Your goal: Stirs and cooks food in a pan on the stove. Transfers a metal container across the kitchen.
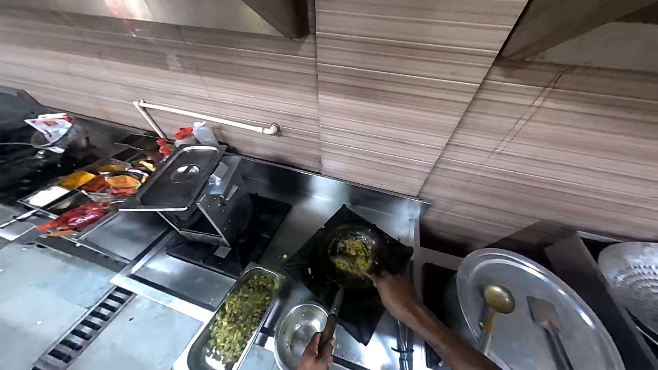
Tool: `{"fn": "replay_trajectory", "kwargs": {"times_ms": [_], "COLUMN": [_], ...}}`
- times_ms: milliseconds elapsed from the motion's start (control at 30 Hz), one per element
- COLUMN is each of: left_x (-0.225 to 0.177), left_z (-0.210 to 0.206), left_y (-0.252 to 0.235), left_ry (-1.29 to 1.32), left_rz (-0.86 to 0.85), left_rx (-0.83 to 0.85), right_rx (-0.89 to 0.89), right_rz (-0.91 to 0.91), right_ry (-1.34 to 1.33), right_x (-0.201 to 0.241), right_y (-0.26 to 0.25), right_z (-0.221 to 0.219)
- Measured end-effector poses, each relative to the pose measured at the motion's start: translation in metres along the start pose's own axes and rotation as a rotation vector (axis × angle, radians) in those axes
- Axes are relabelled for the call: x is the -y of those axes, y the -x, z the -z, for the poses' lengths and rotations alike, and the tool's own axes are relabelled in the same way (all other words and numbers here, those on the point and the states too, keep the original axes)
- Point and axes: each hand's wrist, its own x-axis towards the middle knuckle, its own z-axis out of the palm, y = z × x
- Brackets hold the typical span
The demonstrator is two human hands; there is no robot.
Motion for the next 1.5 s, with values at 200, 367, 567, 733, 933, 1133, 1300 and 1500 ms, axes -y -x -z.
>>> {"fn": "replay_trajectory", "kwargs": {"times_ms": [200,367,567,733,933,1133,1300,1500], "left_x": [0.004,0.003,0.008,0.005,0.007,0.001,0.0,0.001], "left_z": [-0.004,-0.005,-0.003,-0.005,-0.003,-0.005,-0.004,-0.003], "left_y": [-0.001,-0.001,-0.006,-0.003,-0.004,-0.001,-0.001,-0.002], "left_ry": [0.001,0.011,0.01,-0.033,-0.002,0.015,-0.003,-0.001], "left_rz": [0.016,0.018,-0.001,0.002,0.008,-0.01,0.001,-0.03], "left_rx": [-0.005,0.012,0.001,0.026,0.015,0.016,0.018,0.018], "right_rx": [-0.029,0.098,-0.007,0.07,-0.102,-0.075,-0.138,0.034], "right_rz": [-0.173,0.01,-0.069,-0.234,-0.335,-0.177,-0.278,-0.153], "right_ry": [-0.163,-0.149,0.057,0.012,-0.3,-0.56,-0.285,-0.339], "right_x": [-0.056,-0.036,-0.024,-0.024,-0.049,-0.025,-0.04,-0.044], "right_y": [-0.02,0.023,0.082,0.022,0.024,0.002,0.013,0.054], "right_z": [0.013,-0.006,0.006,-0.011,-0.001,-0.055,-0.01,-0.028]}}
